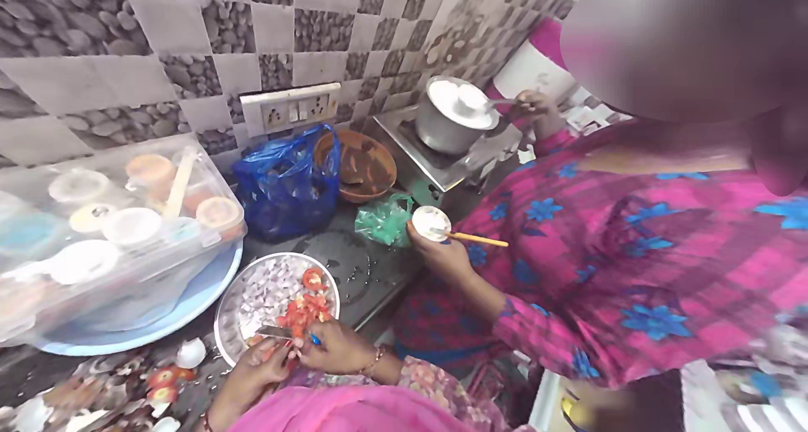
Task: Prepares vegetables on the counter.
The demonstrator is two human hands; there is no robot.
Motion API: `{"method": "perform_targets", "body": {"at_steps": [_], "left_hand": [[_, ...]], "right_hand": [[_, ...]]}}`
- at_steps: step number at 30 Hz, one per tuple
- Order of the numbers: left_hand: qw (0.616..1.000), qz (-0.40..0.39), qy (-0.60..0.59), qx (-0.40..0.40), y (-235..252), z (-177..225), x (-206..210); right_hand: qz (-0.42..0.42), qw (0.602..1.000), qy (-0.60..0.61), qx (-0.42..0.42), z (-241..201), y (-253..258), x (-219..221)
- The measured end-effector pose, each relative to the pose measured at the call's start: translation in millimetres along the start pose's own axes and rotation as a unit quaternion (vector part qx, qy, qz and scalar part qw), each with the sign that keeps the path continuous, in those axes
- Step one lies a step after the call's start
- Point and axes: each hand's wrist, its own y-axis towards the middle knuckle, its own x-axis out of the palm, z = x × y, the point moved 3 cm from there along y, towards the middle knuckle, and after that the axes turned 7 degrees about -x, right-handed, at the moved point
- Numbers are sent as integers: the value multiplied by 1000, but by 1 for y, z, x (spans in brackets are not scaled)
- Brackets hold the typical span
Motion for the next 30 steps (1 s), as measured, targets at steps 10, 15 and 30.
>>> {"method": "perform_targets", "body": {"at_steps": [10, 15, 30], "left_hand": [[995, 54, -79, 31, 6, -1, 0], [994, 81, -77, -1, -1, 5, -1], [996, 36, -83, 17, -4, 11, 0]], "right_hand": [[35, 997, -58, 21, 3, 4, -7], [71, 970, -221, 66, -12, -1, -26], [117, 960, -255, 12, -1, 4, -36]]}}
